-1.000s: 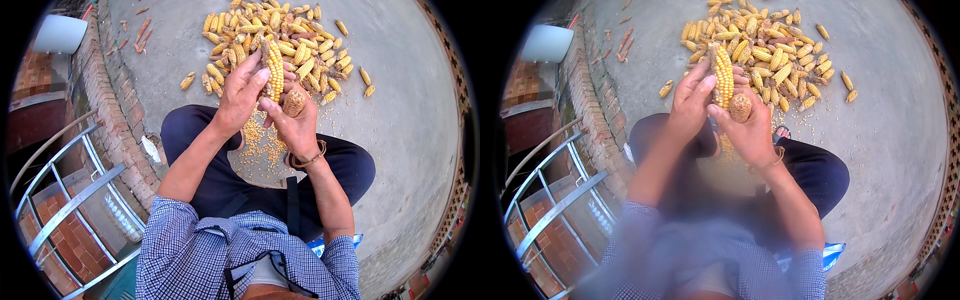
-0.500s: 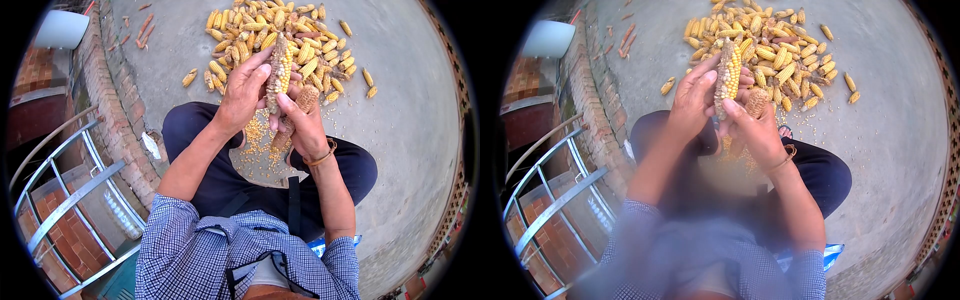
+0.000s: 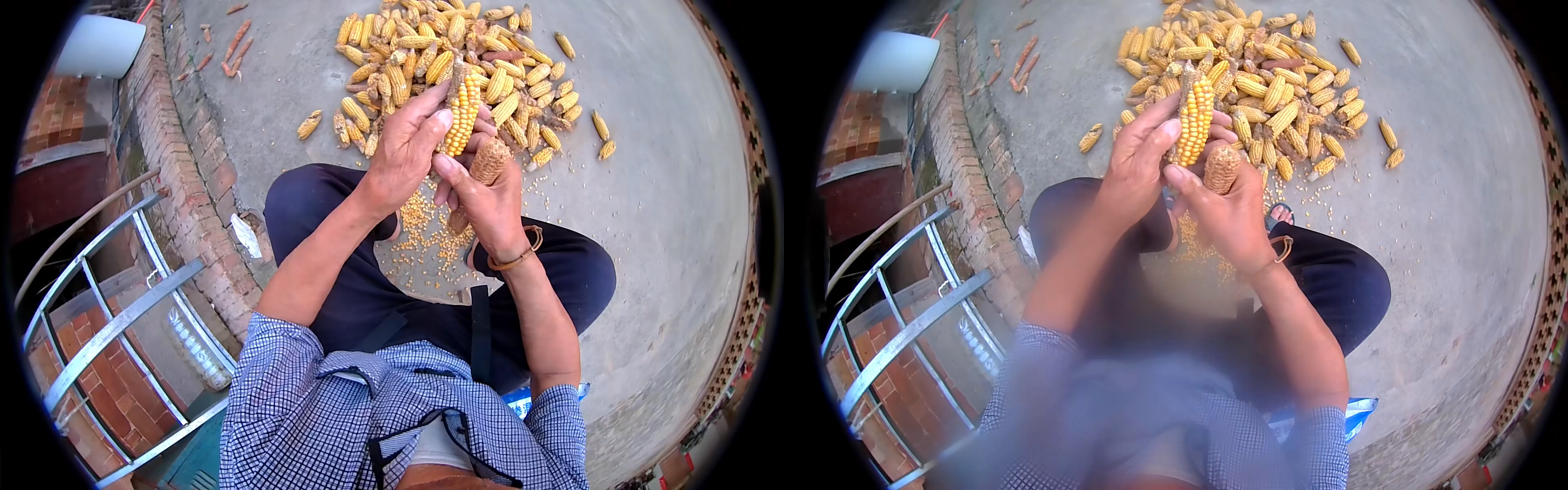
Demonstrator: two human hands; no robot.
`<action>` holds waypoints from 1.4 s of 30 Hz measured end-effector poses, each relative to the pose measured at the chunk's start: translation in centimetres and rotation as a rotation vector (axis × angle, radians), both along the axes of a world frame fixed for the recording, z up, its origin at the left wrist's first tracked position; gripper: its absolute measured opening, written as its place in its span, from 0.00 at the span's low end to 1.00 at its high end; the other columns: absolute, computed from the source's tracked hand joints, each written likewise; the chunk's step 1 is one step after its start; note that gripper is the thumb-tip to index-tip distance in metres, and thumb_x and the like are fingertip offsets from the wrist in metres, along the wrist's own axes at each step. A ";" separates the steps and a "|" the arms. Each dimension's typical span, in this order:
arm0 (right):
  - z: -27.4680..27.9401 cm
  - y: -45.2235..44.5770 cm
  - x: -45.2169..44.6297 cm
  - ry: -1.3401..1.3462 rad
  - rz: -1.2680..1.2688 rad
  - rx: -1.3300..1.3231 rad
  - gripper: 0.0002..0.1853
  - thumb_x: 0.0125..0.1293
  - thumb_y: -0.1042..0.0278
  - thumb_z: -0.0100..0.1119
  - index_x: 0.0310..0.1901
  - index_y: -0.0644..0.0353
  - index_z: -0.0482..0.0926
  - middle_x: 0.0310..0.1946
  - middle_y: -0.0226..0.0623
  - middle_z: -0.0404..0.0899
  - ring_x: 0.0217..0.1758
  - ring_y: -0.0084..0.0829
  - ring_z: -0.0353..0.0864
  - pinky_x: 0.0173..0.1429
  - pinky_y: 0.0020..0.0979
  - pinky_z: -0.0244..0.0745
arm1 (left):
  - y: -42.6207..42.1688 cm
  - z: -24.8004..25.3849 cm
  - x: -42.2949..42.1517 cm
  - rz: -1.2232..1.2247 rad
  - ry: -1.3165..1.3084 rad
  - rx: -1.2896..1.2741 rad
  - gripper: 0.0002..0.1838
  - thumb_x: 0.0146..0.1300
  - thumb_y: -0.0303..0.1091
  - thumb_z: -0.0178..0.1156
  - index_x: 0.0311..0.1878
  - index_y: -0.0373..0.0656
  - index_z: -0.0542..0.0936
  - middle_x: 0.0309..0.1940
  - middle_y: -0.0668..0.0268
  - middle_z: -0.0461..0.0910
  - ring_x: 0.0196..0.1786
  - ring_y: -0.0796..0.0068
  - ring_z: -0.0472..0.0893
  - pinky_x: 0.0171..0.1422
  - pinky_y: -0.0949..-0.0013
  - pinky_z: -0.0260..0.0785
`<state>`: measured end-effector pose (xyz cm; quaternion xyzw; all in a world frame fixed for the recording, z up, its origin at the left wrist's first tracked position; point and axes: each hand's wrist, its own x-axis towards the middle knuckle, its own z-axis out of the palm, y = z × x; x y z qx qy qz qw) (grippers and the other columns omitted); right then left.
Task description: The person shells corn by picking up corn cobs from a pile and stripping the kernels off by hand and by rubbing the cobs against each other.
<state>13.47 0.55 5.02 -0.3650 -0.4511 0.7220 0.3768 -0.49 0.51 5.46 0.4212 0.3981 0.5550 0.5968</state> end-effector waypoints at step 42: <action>-0.8 0.3 0.7 -0.106 -0.076 -0.018 0.12 0.67 0.69 0.64 0.46 0.67 0.77 0.30 0.33 0.82 0.23 0.18 0.78 0.25 0.20 0.71 | 0.8 -1.4 0.4 -0.012 -0.275 -0.223 0.23 0.69 0.24 0.35 0.63 0.27 0.69 0.51 0.52 0.81 0.53 0.65 0.82 0.59 0.65 0.77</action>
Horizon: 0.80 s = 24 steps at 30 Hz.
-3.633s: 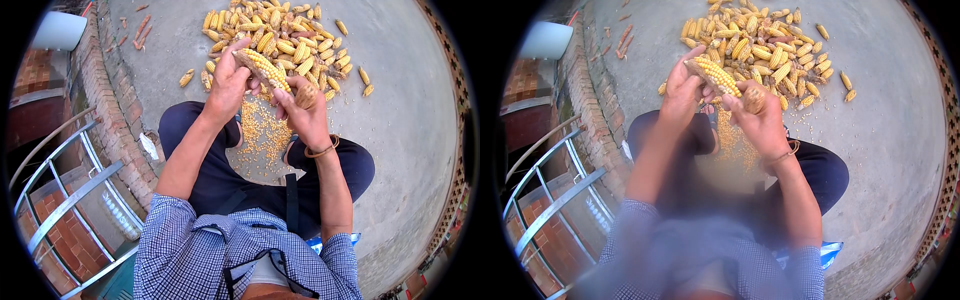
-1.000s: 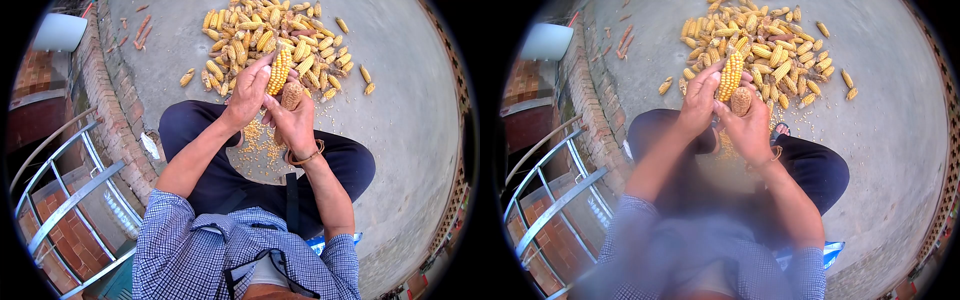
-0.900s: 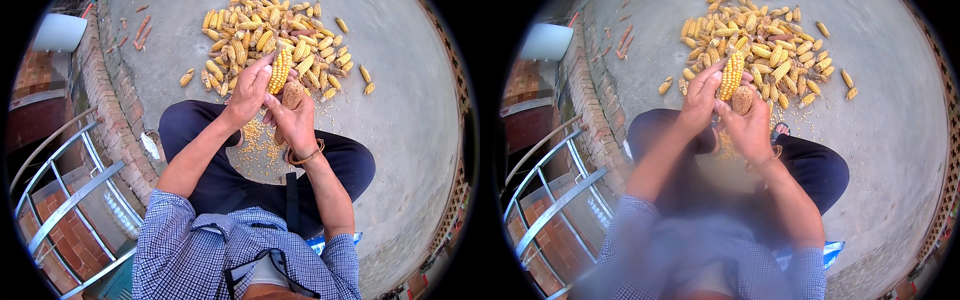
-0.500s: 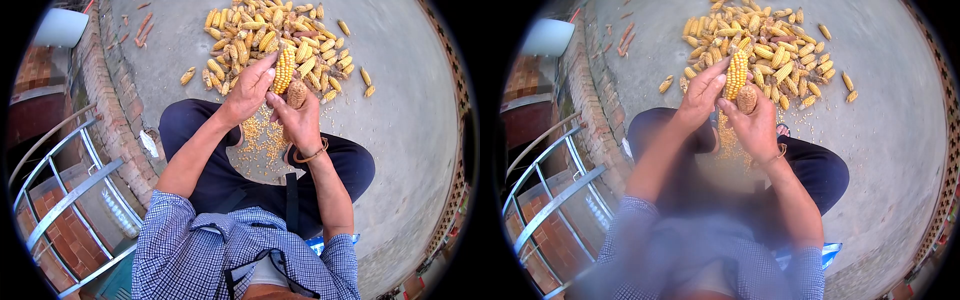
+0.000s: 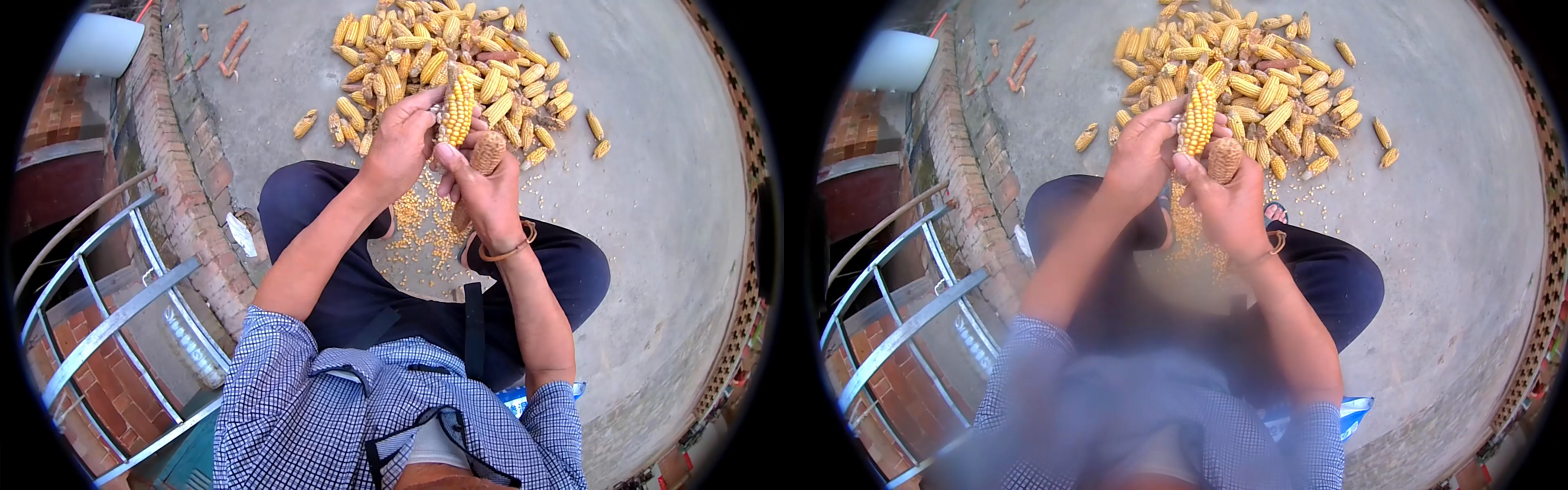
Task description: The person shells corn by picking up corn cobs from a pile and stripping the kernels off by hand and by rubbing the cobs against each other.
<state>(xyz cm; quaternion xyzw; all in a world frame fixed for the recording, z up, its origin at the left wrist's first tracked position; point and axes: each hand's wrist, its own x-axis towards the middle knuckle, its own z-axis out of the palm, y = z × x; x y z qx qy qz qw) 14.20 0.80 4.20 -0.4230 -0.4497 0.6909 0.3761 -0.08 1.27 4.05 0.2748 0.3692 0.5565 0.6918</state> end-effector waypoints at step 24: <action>0.8 0.9 0.7 0.355 0.196 -0.206 0.19 0.75 0.61 0.51 0.56 0.69 0.73 0.38 0.40 0.82 0.30 0.19 0.74 0.30 0.17 0.66 | -0.7 1.1 -1.3 -0.027 -0.012 0.087 0.25 0.73 0.37 0.49 0.66 0.28 0.67 0.54 0.49 0.79 0.47 0.65 0.85 0.41 0.75 0.81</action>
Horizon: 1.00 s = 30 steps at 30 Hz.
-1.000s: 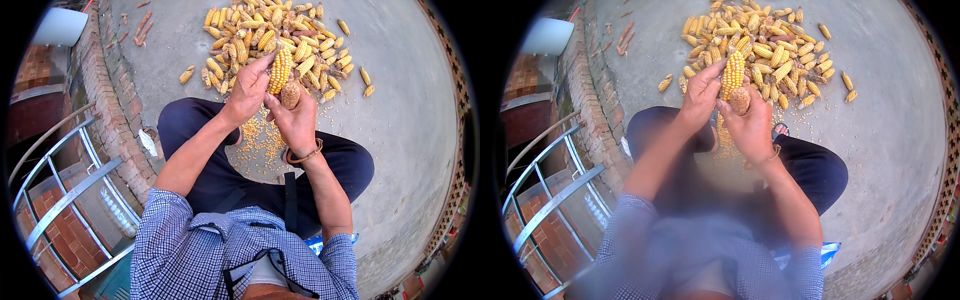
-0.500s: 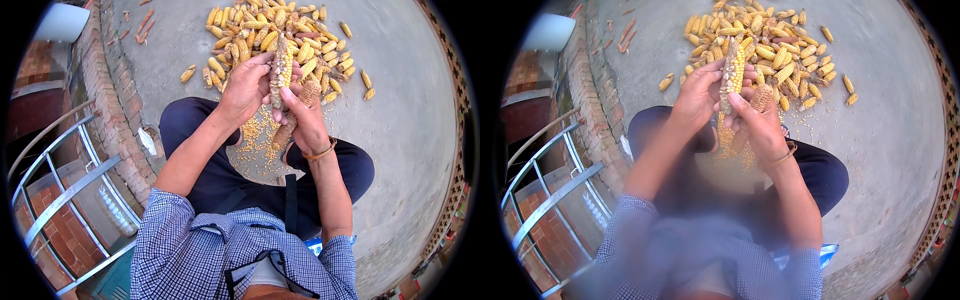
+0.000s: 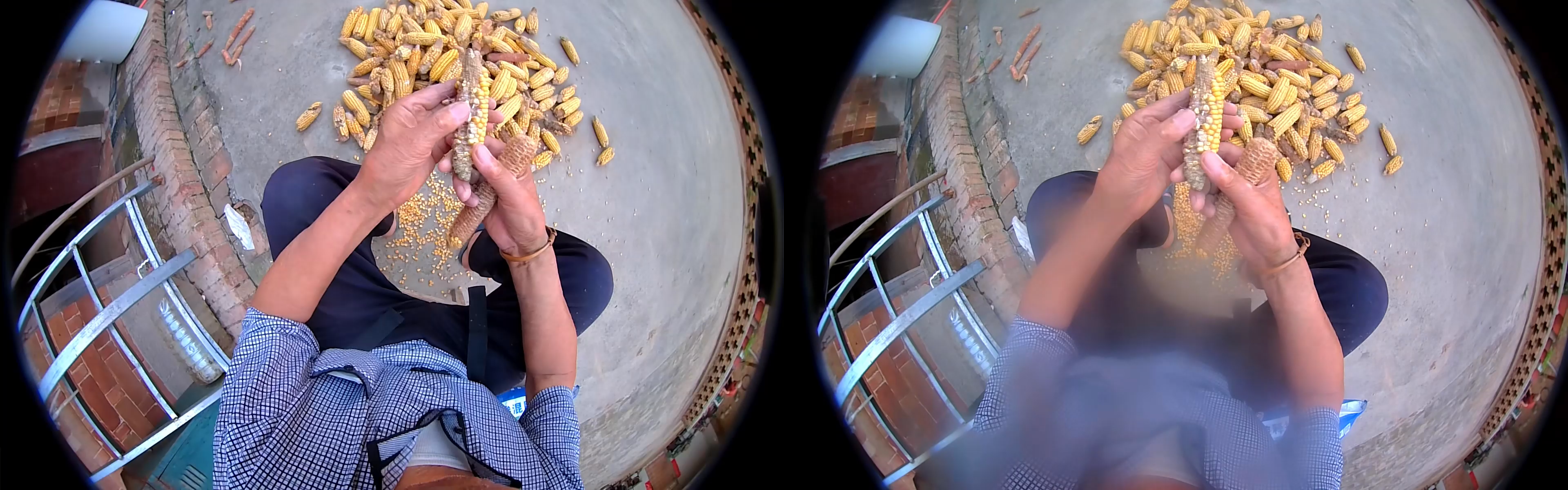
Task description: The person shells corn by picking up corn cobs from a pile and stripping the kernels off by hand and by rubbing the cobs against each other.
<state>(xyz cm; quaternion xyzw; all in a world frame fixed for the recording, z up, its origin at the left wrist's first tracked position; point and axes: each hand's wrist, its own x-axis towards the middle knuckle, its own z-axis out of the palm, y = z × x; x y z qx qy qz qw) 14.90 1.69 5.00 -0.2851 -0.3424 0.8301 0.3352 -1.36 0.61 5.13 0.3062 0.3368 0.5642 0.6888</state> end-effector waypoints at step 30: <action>-1.1 -0.8 -1.3 -0.399 -0.339 0.230 0.14 0.61 0.74 0.70 0.44 0.70 0.77 0.29 0.37 0.84 0.23 0.21 0.82 0.23 0.18 0.72 | 0.0 -2.5 1.7 -0.037 0.124 0.007 0.23 0.68 0.25 0.35 0.63 0.31 0.69 0.49 0.57 0.80 0.36 0.77 0.80 0.33 0.73 0.74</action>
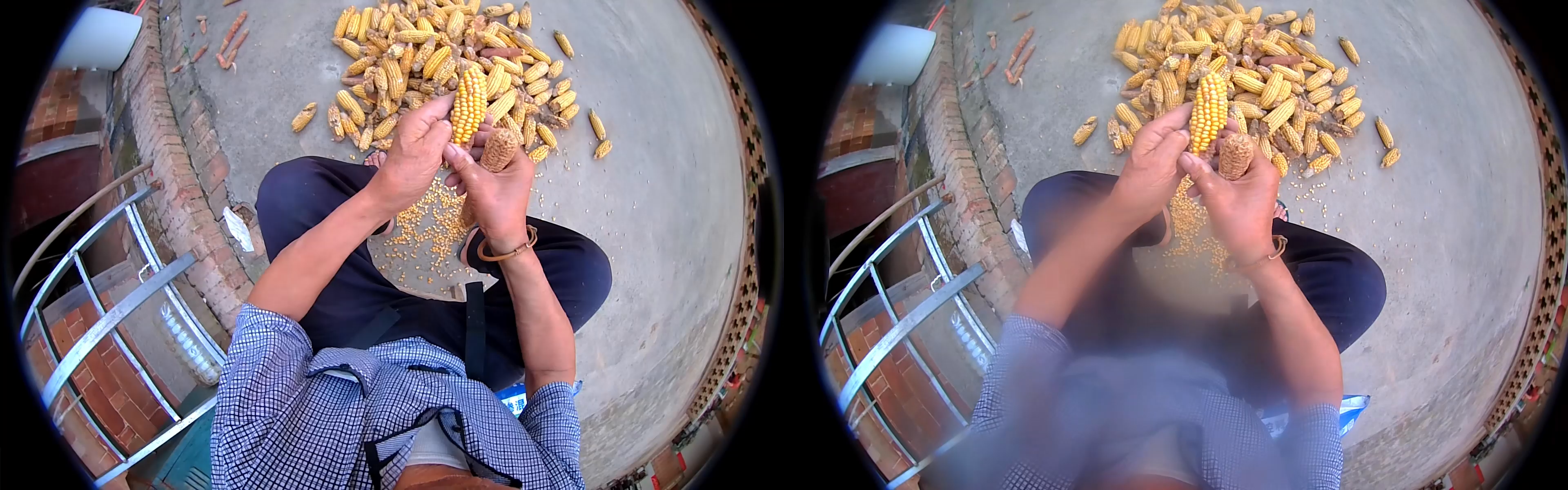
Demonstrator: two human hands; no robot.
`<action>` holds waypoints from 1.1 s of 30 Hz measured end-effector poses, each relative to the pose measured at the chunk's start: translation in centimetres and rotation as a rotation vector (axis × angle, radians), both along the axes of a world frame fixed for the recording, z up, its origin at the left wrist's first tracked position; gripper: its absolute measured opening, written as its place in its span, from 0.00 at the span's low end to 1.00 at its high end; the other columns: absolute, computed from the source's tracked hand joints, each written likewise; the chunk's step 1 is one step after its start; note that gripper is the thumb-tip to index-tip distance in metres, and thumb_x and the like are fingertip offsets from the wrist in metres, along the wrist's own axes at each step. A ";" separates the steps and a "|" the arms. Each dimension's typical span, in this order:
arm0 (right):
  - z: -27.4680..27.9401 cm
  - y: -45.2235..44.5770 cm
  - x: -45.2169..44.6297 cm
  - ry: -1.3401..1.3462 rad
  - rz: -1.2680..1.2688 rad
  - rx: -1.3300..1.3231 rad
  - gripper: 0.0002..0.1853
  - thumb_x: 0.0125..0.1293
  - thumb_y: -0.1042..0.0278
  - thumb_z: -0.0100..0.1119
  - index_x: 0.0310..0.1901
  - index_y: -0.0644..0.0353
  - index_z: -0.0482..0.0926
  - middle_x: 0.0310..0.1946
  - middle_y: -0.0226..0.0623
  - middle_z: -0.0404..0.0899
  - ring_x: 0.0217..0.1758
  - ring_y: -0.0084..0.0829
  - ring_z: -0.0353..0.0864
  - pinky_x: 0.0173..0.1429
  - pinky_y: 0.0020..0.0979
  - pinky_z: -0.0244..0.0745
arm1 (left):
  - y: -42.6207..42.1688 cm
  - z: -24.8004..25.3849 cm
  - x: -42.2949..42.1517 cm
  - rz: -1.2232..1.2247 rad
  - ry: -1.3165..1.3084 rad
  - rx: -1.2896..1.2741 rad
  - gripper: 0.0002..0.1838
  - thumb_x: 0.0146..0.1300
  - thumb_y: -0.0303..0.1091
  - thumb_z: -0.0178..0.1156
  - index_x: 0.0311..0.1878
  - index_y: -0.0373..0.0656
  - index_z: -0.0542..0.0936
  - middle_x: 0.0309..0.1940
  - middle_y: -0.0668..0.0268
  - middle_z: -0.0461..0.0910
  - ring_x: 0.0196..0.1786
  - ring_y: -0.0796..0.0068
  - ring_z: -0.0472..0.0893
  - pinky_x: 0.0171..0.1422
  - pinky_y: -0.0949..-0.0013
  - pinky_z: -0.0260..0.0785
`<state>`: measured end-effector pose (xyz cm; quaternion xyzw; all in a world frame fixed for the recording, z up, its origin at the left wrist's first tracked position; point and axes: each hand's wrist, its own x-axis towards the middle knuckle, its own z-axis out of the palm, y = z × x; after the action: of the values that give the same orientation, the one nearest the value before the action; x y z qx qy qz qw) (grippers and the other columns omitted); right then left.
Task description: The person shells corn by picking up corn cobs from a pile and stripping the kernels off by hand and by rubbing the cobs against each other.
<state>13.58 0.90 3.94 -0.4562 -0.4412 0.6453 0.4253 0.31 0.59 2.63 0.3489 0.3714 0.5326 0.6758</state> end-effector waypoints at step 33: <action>0.9 1.1 1.1 0.181 0.216 -0.142 0.19 0.68 0.64 0.64 0.54 0.67 0.74 0.36 0.34 0.83 0.29 0.18 0.80 0.30 0.18 0.72 | 0.0 1.8 -0.7 0.017 -0.229 0.005 0.26 0.69 0.33 0.49 0.66 0.28 0.66 0.45 0.54 0.81 0.36 0.71 0.82 0.26 0.72 0.76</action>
<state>14.71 2.00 4.87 -0.3750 -0.4009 0.7551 0.3583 -0.42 0.56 4.43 0.2844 0.2932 0.5757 0.7083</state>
